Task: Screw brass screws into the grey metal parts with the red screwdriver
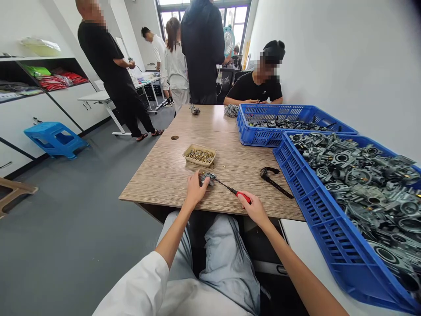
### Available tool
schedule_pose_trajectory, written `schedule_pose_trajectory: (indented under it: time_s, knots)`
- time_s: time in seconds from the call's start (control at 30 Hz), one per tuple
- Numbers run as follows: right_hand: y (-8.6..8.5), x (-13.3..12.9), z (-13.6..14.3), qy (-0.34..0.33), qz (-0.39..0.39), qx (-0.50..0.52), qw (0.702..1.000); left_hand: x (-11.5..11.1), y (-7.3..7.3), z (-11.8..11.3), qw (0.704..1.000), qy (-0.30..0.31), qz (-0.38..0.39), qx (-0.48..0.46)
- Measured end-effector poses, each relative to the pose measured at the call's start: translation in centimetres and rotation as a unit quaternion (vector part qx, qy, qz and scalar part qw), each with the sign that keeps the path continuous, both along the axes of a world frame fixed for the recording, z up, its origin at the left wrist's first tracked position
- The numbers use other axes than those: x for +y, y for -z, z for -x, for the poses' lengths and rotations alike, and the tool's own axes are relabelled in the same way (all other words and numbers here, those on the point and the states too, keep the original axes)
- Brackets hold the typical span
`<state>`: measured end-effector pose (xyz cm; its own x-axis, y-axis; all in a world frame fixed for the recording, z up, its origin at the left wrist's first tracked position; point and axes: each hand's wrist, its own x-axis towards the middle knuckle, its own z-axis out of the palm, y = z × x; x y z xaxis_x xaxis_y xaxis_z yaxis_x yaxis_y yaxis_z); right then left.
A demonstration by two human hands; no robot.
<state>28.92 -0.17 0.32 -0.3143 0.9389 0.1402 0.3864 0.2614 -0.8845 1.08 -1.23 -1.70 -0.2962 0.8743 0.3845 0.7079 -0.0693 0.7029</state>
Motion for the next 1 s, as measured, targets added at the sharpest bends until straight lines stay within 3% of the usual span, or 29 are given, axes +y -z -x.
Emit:
schedule_pose_trajectory:
  time_s: [0.3, 0.6, 0.77, 1.0]
  knots:
    - [0.0, 0.0, 0.0, 0.004, 0.006, 0.011, 1.0, 0.6, 0.5, 0.3, 0.999, -0.002, 0.032, 0.043]
    - [0.4, 0.3, -0.4, 0.028, 0.017, 0.062, 0.998, 0.1, 0.4, 0.5, 0.999, -0.006, 0.036, 0.011]
    - [0.4, 0.4, -0.6, 0.031, 0.022, 0.087, 0.995, -0.2, 0.0, 0.4, 0.998, 0.035, -0.011, -0.049]
    - [0.2, 0.3, -0.6, 0.023, 0.028, 0.096, 0.995, -0.6, -0.4, -0.3, 0.992, 0.107, -0.018, 0.059]
